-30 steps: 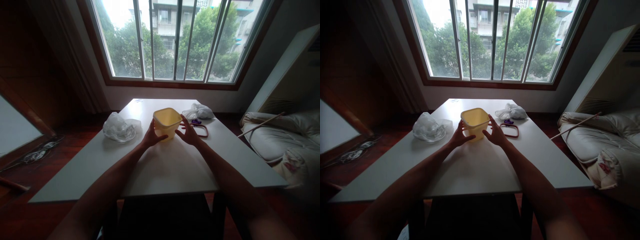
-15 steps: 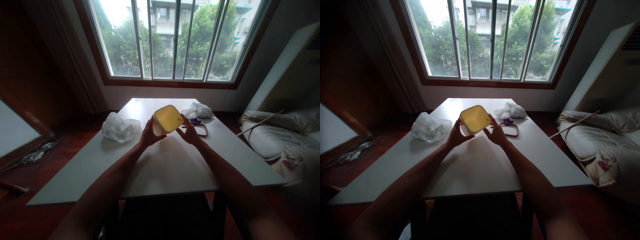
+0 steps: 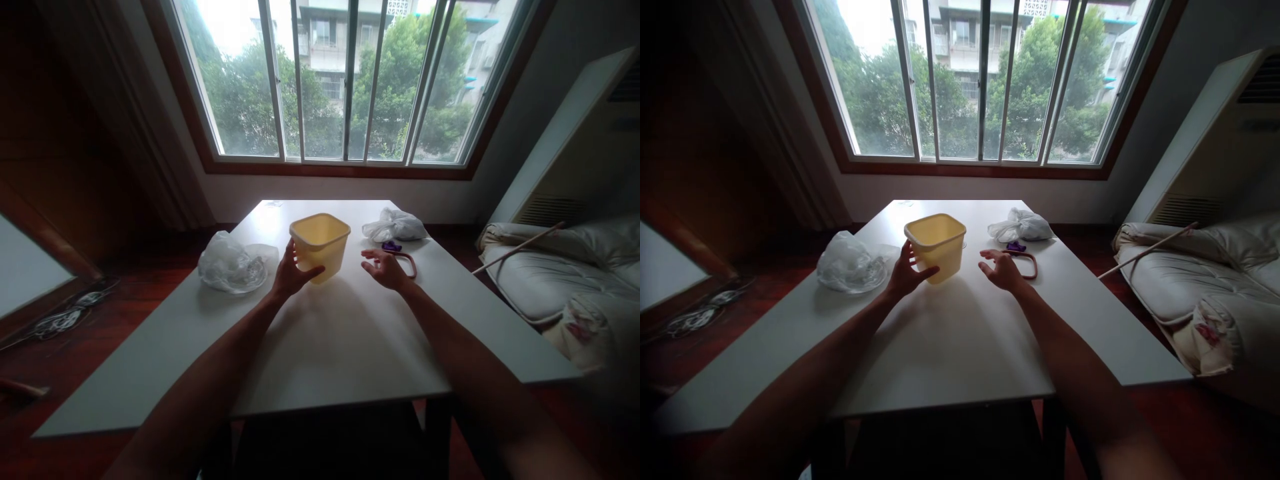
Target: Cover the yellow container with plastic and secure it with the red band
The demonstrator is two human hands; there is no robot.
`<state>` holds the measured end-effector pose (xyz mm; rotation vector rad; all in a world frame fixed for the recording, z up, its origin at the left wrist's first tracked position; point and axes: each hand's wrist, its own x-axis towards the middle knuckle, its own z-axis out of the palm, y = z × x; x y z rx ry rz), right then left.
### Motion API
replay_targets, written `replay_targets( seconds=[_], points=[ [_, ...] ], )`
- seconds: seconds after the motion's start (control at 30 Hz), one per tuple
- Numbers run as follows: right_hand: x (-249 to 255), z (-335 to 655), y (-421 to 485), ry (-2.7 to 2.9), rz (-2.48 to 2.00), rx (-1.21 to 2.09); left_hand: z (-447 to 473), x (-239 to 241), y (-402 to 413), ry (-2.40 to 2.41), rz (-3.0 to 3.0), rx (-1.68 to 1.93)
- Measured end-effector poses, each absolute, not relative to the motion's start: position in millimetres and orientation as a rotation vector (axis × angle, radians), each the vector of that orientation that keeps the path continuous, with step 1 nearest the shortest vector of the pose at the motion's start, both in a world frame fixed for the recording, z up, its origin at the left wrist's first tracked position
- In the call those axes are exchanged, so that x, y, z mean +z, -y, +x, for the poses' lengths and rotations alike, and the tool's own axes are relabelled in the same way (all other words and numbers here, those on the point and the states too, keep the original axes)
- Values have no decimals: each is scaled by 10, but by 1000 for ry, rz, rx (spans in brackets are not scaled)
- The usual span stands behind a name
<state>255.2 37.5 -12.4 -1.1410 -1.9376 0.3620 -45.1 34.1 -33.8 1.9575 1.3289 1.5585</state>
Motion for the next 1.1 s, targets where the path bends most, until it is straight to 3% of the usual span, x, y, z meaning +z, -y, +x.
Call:
replay_targets(
  seconds=[0.27, 0.53, 1.1],
  points=[
    [-135, 2624, -415, 2193, -1410, 227, -463, -366, -327, -1316, 1808, 1502],
    [-50, 2626, -358, 2113, -2019, 200, -444, -376, -308, -1301, 1804, 1496],
    [-129, 2315, -279, 2275, -1526, 186, -484, -422, -304, -1256, 1822, 1516]
  ],
)
